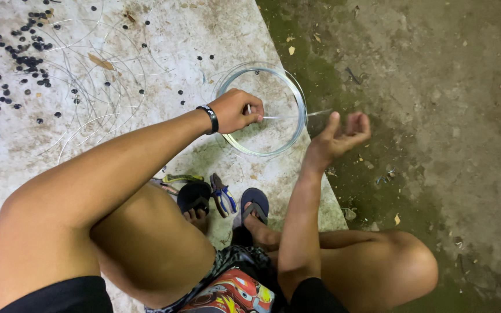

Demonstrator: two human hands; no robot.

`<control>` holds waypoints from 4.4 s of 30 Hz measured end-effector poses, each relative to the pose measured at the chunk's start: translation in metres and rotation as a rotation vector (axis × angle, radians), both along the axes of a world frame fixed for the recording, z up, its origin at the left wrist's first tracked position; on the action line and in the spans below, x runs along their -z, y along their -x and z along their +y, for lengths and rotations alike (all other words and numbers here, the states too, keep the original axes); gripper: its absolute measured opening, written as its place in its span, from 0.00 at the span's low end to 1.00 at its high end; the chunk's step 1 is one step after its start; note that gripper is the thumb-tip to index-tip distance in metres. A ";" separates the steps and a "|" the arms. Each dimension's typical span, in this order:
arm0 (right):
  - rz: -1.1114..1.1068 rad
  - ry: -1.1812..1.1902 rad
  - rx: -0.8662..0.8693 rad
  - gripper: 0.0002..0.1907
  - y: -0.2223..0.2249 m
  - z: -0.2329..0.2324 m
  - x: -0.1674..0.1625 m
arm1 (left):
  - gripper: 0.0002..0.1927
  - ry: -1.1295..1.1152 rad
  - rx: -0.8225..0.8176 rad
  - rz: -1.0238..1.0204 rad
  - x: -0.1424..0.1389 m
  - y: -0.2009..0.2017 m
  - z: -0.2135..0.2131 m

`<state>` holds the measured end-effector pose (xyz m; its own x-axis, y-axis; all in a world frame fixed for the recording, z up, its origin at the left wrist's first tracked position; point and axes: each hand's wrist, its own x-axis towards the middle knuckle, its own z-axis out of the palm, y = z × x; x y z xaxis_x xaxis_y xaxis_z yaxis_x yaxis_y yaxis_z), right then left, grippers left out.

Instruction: The person sits on the floor and repeatedly measures, cuts, and bends thin metal wire using pliers. They attach each cut piece to a circular wire frame, forming radial spokes. The person continues this process for multiple pieces, gradually building up the structure.

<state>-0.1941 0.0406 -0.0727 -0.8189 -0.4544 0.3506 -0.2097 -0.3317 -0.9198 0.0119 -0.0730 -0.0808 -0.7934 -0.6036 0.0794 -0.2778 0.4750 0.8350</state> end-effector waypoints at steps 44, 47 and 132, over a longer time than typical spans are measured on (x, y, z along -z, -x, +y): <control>0.005 -0.420 -1.020 0.07 0.007 -0.016 0.085 | 0.08 -0.959 -0.390 0.822 0.079 0.052 0.052; 0.043 -0.440 -1.005 0.06 0.008 -0.017 0.093 | 0.08 -0.976 -0.425 0.840 0.079 0.053 0.050; 0.225 -0.436 -0.973 0.04 -0.064 0.002 0.122 | 0.08 -1.087 -0.901 0.935 0.062 0.027 0.003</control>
